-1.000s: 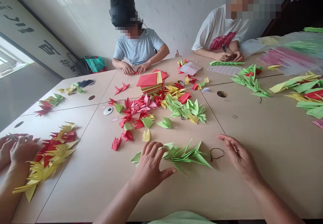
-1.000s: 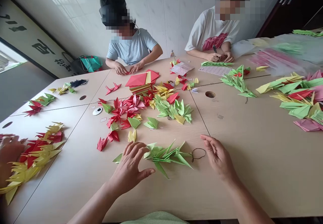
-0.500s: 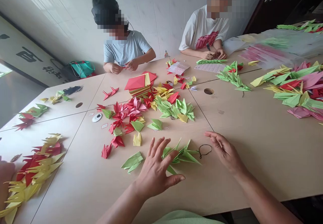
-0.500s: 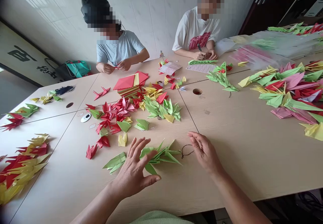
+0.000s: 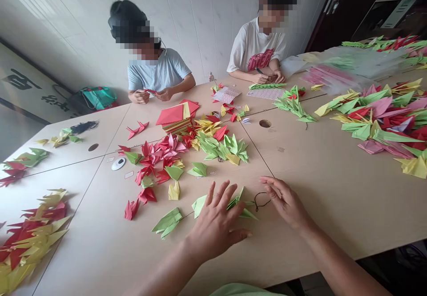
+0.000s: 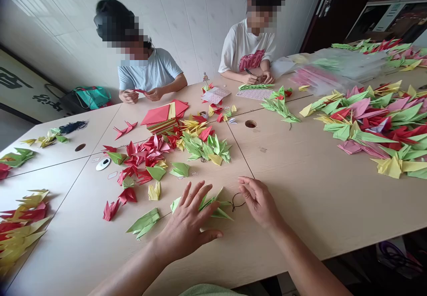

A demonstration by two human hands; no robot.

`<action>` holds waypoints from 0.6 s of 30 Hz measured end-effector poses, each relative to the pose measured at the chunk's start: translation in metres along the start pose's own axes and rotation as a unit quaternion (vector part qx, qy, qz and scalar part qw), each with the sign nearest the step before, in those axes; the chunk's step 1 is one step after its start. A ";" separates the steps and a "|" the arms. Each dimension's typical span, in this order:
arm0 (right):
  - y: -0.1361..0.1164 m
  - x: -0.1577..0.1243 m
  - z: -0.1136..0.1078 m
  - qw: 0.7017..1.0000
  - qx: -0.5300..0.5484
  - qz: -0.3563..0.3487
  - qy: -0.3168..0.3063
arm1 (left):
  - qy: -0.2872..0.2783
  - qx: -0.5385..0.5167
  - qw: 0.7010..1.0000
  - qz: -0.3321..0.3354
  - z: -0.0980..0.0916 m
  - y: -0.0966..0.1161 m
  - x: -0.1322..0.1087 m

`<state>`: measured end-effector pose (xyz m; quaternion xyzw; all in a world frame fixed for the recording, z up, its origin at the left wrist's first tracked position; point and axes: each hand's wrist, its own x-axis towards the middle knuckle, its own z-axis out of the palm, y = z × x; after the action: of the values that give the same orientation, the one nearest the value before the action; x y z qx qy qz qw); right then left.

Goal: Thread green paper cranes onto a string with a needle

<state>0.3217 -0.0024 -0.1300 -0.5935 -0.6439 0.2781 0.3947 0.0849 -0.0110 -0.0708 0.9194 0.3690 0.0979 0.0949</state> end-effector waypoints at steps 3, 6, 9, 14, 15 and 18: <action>-0.002 0.000 0.000 0.999 -0.013 -0.041 -0.026 | -0.021 -0.018 0.999 -0.019 -0.002 -0.003 0.004; -0.008 -0.002 0.002 0.990 -0.050 -0.100 -0.090 | -0.040 -0.071 0.996 -0.048 0.002 -0.009 0.008; -0.017 -0.005 0.006 0.976 -0.083 -0.134 -0.151 | -0.038 -0.126 0.988 -0.077 0.007 -0.013 0.013; -0.045 0.002 0.007 0.983 0.043 -0.074 -0.165 | -0.014 -0.207 0.973 -0.103 -0.004 -0.021 0.021; -0.053 0.006 0.005 0.983 0.073 -0.048 -0.162 | -0.009 -0.231 0.967 -0.111 -0.011 -0.023 0.022; -0.085 0.027 -0.004 0.970 0.194 0.013 -0.143 | 0.008 -0.300 0.945 -0.130 -0.038 -0.030 0.025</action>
<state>0.2790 0.0118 -0.0529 -0.4678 -0.6197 0.4848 0.4026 0.0738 0.0317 -0.0391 0.7916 0.4395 0.1984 0.3752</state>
